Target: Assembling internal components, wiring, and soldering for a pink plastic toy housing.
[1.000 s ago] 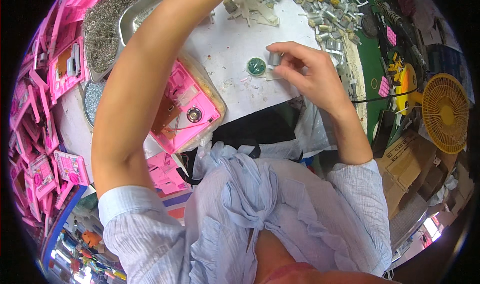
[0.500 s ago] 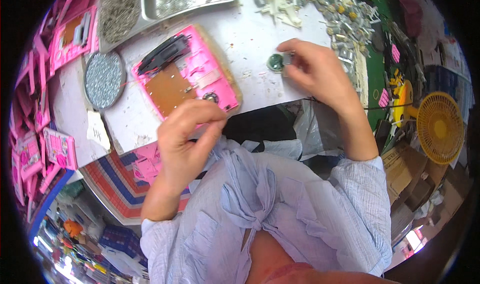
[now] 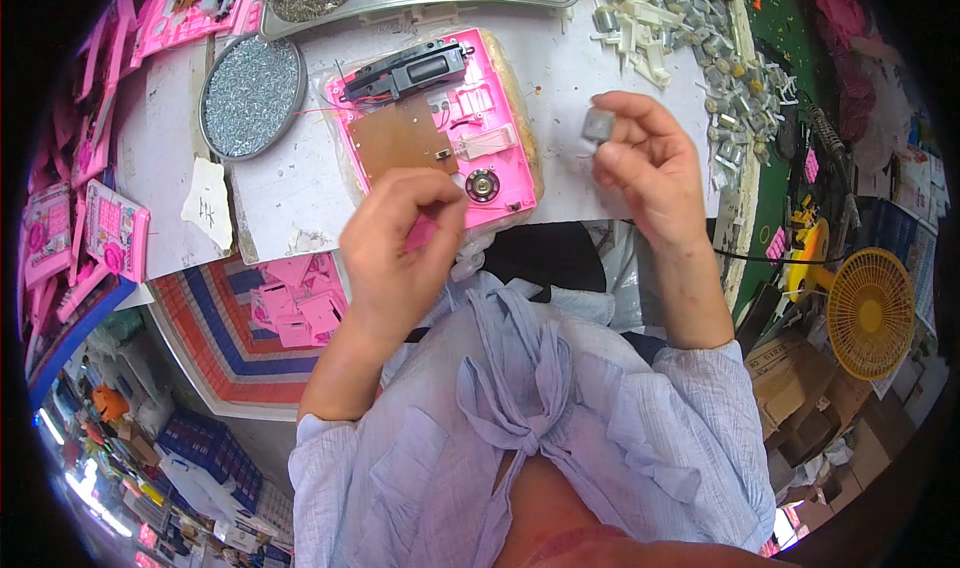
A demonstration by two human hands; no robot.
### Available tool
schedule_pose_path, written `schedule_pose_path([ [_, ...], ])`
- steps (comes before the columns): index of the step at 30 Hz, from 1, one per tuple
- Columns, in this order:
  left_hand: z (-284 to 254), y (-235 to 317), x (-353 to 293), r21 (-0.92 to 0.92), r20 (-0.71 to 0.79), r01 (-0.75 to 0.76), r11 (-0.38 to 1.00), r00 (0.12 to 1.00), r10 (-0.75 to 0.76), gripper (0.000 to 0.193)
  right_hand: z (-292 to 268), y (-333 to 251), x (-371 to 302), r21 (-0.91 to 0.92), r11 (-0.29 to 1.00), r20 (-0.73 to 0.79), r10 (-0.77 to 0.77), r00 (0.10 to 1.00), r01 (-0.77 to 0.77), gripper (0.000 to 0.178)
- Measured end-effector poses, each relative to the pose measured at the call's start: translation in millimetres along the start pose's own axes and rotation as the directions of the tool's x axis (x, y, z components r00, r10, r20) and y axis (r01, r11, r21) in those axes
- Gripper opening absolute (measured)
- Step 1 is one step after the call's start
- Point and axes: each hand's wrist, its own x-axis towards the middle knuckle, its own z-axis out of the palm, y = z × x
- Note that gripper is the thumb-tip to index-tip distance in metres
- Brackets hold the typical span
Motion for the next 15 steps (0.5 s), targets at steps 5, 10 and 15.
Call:
schedule_pose_path([
  [5,-3.5,-1.8,22.5,0.246,0.128,-0.142,0.959,0.985,0.113,0.016,-7.0,-3.6,-2.7,-0.079,0.995,0.0,-0.066,0.998,0.066,0.041],
  [10,14.6,0.7,46.4,0.405,0.333,-0.441,0.801,0.887,0.32,0.016,-2.8,-2.4,-5.8,-0.147,0.983,0.044,-0.105,0.993,0.111,0.041],
  [15,25.1,7.7,55.9,0.544,0.5,-0.536,0.646,0.825,0.264,0.009,-8.8,-7.5,-11.1,-0.139,0.981,0.052,-0.126,0.991,0.132,0.041],
])
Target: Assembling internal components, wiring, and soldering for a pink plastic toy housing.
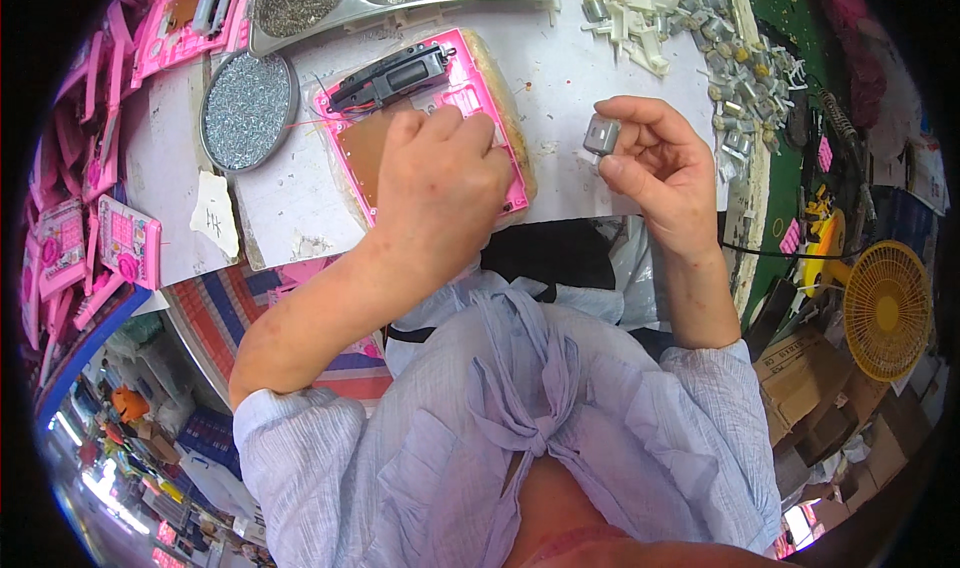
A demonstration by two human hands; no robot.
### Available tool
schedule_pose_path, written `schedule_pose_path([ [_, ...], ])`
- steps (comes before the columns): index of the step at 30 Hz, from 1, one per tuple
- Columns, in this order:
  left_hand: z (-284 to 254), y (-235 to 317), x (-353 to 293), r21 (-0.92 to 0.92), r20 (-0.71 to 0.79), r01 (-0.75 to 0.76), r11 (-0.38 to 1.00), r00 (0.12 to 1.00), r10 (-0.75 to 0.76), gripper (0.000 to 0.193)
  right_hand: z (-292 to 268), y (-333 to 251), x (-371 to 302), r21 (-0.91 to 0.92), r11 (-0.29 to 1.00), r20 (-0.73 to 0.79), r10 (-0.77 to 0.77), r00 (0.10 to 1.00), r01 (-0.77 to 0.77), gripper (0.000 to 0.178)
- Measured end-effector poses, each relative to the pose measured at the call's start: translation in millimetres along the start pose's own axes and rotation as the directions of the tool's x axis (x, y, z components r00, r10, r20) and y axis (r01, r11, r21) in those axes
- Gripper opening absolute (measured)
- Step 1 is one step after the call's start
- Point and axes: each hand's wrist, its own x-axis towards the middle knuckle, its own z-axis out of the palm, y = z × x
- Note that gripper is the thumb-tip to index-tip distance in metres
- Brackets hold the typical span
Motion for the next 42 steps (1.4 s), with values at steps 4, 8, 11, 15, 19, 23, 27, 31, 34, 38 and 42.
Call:
schedule_pose_path([
  [4,6.5,7.7,-2.7,0.042,-0.001,0.043,0.998,0.999,-0.042,0.008,-3.9,0.2,-4.4,-0.001,0.999,-0.007,-0.037,0.999,0.037,0.041],
  [8,9.3,6.5,-6.2,-0.059,-0.045,0.042,0.997,0.998,-0.044,0.013,-3.0,-1.0,-5.3,0.003,1.0,-0.005,-0.027,1.0,0.027,0.041],
  [11,-12.9,11.9,-16.2,-0.299,-0.137,0.105,0.949,0.979,-0.152,0.01,-3.7,-3.3,-5.1,0.005,0.999,-0.002,-0.039,0.999,0.039,0.041],
  [15,-44.0,14.7,-49.4,-0.81,0.197,0.431,0.397,0.838,-0.508,0.008,1.8,1.1,-5.7,0.019,0.999,0.011,-0.041,0.999,0.041,0.042],
  [19,-34.9,14.8,-67.6,-0.948,0.262,0.318,0.0,0.78,-0.569,0.011,19.2,-0.1,-1.6,0.073,0.996,0.081,0.036,0.996,-0.042,0.042],
  [23,-22.8,20.4,-73.0,-0.979,0.175,0.203,-0.022,0.78,-0.601,0.018,38.5,-2.8,2.2,0.091,0.993,0.173,0.059,0.983,-0.076,0.042],
  [27,-18.5,18.5,-72.0,-0.974,0.223,0.205,-0.099,0.779,-0.586,0.019,48.8,-0.4,5.5,0.112,0.989,0.204,0.071,0.976,-0.096,0.042],
  [31,-18.3,13.9,-75.4,-0.971,0.22,0.232,-0.052,0.796,-0.564,0.019,51.7,-2.9,8.5,0.09,0.992,0.188,0.066,0.98,-0.084,0.042],
  [34,-18.9,16.1,-74.4,-0.972,0.216,0.231,-0.053,0.77,-0.6,0.017,51.3,0.5,8.9,0.119,0.989,0.201,0.058,0.978,-0.083,0.043],
  [38,-20.2,14.7,-72.5,-0.958,0.285,0.224,-0.177,0.754,-0.591,0.016,47.9,-1.4,9.3,0.099,0.992,0.178,0.058,0.982,-0.077,0.043],
  [42,-18.5,11.1,-67.0,-0.983,0.184,0.167,-0.082,0.809,-0.559,0.014,46.7,-3.1,9.4,0.147,0.982,0.185,0.09,0.979,-0.118,0.044],
])
